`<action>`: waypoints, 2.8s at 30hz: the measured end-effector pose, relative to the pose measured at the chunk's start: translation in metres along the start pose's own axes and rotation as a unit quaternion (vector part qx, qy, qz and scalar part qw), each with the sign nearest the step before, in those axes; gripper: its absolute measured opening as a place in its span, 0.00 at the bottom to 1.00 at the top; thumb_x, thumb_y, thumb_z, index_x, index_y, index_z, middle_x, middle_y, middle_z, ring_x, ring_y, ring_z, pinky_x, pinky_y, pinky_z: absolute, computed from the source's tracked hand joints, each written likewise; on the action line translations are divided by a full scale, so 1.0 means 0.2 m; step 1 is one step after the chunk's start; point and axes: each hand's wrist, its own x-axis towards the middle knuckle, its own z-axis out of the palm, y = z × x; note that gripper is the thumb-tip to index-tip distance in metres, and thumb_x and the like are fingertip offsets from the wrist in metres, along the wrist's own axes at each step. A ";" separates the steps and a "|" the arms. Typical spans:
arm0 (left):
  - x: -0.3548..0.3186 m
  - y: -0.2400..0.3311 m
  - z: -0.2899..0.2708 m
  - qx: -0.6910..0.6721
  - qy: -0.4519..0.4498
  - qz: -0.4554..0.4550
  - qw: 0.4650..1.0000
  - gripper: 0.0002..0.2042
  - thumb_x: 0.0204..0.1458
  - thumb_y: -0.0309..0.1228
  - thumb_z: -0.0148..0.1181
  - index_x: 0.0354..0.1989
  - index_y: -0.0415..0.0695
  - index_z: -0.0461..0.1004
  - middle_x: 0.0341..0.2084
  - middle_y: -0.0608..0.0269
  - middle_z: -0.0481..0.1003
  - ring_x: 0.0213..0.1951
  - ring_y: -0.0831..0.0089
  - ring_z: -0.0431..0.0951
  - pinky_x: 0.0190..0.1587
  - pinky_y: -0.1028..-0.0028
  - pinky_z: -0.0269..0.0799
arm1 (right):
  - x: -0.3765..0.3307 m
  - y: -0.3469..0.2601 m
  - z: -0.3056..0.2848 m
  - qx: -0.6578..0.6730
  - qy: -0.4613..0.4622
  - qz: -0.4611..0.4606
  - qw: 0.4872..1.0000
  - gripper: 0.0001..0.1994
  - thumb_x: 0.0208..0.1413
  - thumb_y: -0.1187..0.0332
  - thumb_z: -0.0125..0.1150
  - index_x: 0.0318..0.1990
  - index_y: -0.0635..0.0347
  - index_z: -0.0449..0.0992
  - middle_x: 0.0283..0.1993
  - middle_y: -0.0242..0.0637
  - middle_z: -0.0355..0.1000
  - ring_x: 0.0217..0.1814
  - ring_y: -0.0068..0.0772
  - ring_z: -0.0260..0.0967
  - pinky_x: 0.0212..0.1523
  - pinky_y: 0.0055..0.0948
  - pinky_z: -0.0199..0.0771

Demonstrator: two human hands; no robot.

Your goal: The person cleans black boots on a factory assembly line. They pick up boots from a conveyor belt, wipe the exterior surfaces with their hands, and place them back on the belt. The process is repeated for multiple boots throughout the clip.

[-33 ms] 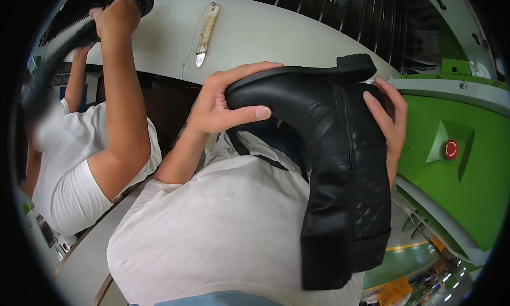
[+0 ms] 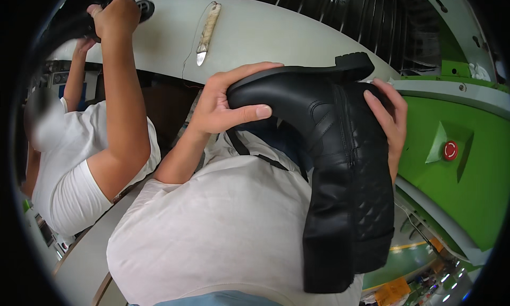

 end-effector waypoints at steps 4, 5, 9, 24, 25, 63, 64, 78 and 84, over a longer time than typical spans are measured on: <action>-0.06 -0.03 0.01 -0.026 0.018 -0.044 0.999 0.36 0.57 0.31 0.79 0.75 0.34 0.74 0.58 0.51 0.85 0.59 0.66 0.85 0.67 0.67 0.77 | 0.04 0.06 -0.05 0.025 -0.074 0.027 0.997 0.22 0.66 0.70 0.67 0.66 0.59 0.85 0.74 0.48 0.74 0.78 0.48 0.71 0.81 0.44 0.65; -0.07 -0.03 0.01 -0.029 0.014 -0.054 0.998 0.39 0.57 0.31 0.79 0.77 0.34 0.70 0.61 0.50 0.83 0.62 0.66 0.83 0.68 0.67 0.76 | 0.05 0.08 -0.06 0.031 -0.088 0.029 0.995 0.21 0.66 0.70 0.66 0.66 0.59 0.85 0.74 0.48 0.75 0.78 0.48 0.71 0.81 0.44 0.65; -0.16 -0.02 -0.01 -0.045 -0.023 -0.024 0.998 0.50 0.56 0.31 0.78 0.85 0.34 0.55 0.74 0.47 0.71 0.71 0.63 0.75 0.72 0.65 0.72 | 0.01 0.20 -0.09 0.068 -0.126 0.039 0.989 0.25 0.66 0.70 0.68 0.69 0.66 0.80 0.72 0.50 0.77 0.77 0.49 0.71 0.81 0.44 0.64; -0.38 -0.16 -0.10 0.108 0.036 0.052 0.992 0.33 0.44 0.30 0.88 0.61 0.36 0.85 0.49 0.55 0.88 0.48 0.67 0.88 0.50 0.68 0.84 | -0.22 0.23 0.21 0.326 -0.016 0.423 0.845 0.27 0.79 0.51 0.58 0.64 0.71 0.80 0.60 0.37 0.82 0.60 0.29 0.78 0.62 0.31 0.77; -0.36 -0.17 -0.09 0.154 0.052 0.107 0.981 0.33 0.42 0.30 0.89 0.60 0.36 0.86 0.46 0.56 0.88 0.44 0.67 0.88 0.49 0.67 0.83 | -0.13 0.18 0.21 0.358 -0.030 0.447 0.820 0.27 0.78 0.49 0.61 0.60 0.70 0.84 0.55 0.33 0.84 0.56 0.25 0.79 0.58 0.28 0.77; -0.19 -0.31 0.02 0.108 0.097 0.167 0.975 0.23 0.40 0.26 0.90 0.47 0.37 0.90 0.49 0.45 0.90 0.51 0.55 0.93 0.53 0.67 0.89 | 0.20 -0.32 0.43 0.109 -0.145 0.145 0.973 0.32 0.31 0.75 0.91 0.50 0.55 0.83 0.38 0.29 0.74 0.38 0.25 0.70 0.41 0.29 0.74; -0.19 -0.30 0.02 0.101 0.094 0.165 0.977 0.22 0.41 0.24 0.90 0.47 0.37 0.90 0.48 0.44 0.90 0.51 0.54 0.93 0.53 0.66 0.89 | 0.20 -0.30 0.43 0.109 -0.147 0.134 0.974 0.36 0.30 0.75 0.92 0.54 0.55 0.83 0.42 0.28 0.75 0.39 0.26 0.71 0.43 0.28 0.76; -0.02 -0.16 0.17 0.225 0.053 0.175 0.957 0.24 0.40 0.30 0.92 0.46 0.39 0.86 0.50 0.49 0.88 0.55 0.55 0.90 0.59 0.61 0.86 | 0.11 -0.02 0.28 0.063 -0.078 -0.063 0.993 0.27 0.31 0.63 0.93 0.42 0.57 0.86 0.47 0.33 0.81 0.52 0.41 0.77 0.50 0.37 0.79; 0.00 -0.18 0.20 0.238 0.061 0.186 0.951 0.22 0.40 0.32 0.93 0.35 0.32 0.82 0.41 0.49 0.87 0.48 0.56 0.92 0.60 0.55 0.89 | 0.21 0.01 0.28 0.128 -0.154 0.061 0.978 0.28 0.28 0.68 0.91 0.43 0.56 0.85 0.42 0.29 0.80 0.49 0.34 0.78 0.50 0.35 0.79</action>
